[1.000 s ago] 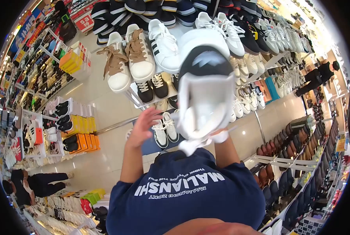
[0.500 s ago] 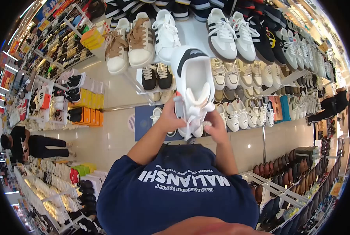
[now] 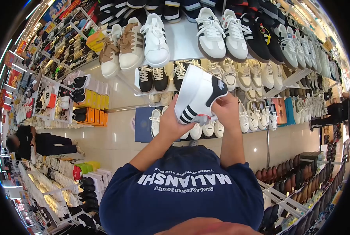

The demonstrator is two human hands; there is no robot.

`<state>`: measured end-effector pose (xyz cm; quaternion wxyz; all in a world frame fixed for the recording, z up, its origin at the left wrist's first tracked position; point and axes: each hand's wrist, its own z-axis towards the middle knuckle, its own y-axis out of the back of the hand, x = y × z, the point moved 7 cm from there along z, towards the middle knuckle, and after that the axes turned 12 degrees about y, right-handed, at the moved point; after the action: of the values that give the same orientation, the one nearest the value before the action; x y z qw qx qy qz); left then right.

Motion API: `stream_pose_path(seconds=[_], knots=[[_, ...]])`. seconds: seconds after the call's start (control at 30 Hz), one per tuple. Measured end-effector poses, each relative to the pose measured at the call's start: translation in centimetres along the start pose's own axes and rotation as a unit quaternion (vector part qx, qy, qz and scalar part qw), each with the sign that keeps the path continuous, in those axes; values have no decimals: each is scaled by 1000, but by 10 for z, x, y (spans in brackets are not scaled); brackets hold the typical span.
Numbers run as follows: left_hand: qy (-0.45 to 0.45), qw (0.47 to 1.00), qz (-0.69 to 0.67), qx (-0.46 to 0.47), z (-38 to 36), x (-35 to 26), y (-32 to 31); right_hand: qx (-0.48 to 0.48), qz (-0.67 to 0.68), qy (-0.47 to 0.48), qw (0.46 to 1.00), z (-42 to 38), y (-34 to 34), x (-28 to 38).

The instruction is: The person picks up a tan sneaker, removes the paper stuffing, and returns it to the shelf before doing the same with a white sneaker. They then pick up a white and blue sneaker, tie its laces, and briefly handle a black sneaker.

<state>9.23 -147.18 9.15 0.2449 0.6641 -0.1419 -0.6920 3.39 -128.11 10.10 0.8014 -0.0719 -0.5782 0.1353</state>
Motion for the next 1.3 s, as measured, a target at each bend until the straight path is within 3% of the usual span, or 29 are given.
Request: stream_pose_path(seconds=[0.17,0.23,0.33,0.4,0.43,0.53,0.57,0.67,0.7,0.8,0.93,1.03,1.17,1.3], knots=[[-59,998,15,-13,1,19,-12,55,-50,87,993,2,-10,21],[-90,995,22,-37,-4,14,-11,23,-83,91,992,8,-10,4],[34,995,8,93,-2,7,-9,49,-129,17,990,7,-5,-4],[-22,993,-36,112,-2,-5,4,87,-186,-40,978,1,-7,-2],[-52,990,-57,118,1,-10,10,67,-131,11,989,-4,-13,-7],[-83,964,-232,105,18,-10,23,94,-148,-25,984,-27,-33,-29],[-159,981,-90,73,19,-20,24,107,-142,-47,983,-35,-39,-32],[-60,988,-102,99,36,28,0,105,-137,-154,973,-55,-37,-54],[4,985,-143,98,32,33,-6,101,-158,-147,971,-62,-32,-65],[85,968,-203,118,26,67,-25,70,-181,-109,975,-86,-10,-105],[204,920,-291,168,24,85,-36,27,-138,-50,989,-94,-1,-94],[66,968,-191,151,23,56,-24,43,-140,-46,988,-96,-4,-65],[-37,961,-200,188,19,32,-23,3,-122,-28,992,-103,-1,-27],[-90,952,-194,220,14,6,-23,42,-243,75,966,-111,9,-6]])
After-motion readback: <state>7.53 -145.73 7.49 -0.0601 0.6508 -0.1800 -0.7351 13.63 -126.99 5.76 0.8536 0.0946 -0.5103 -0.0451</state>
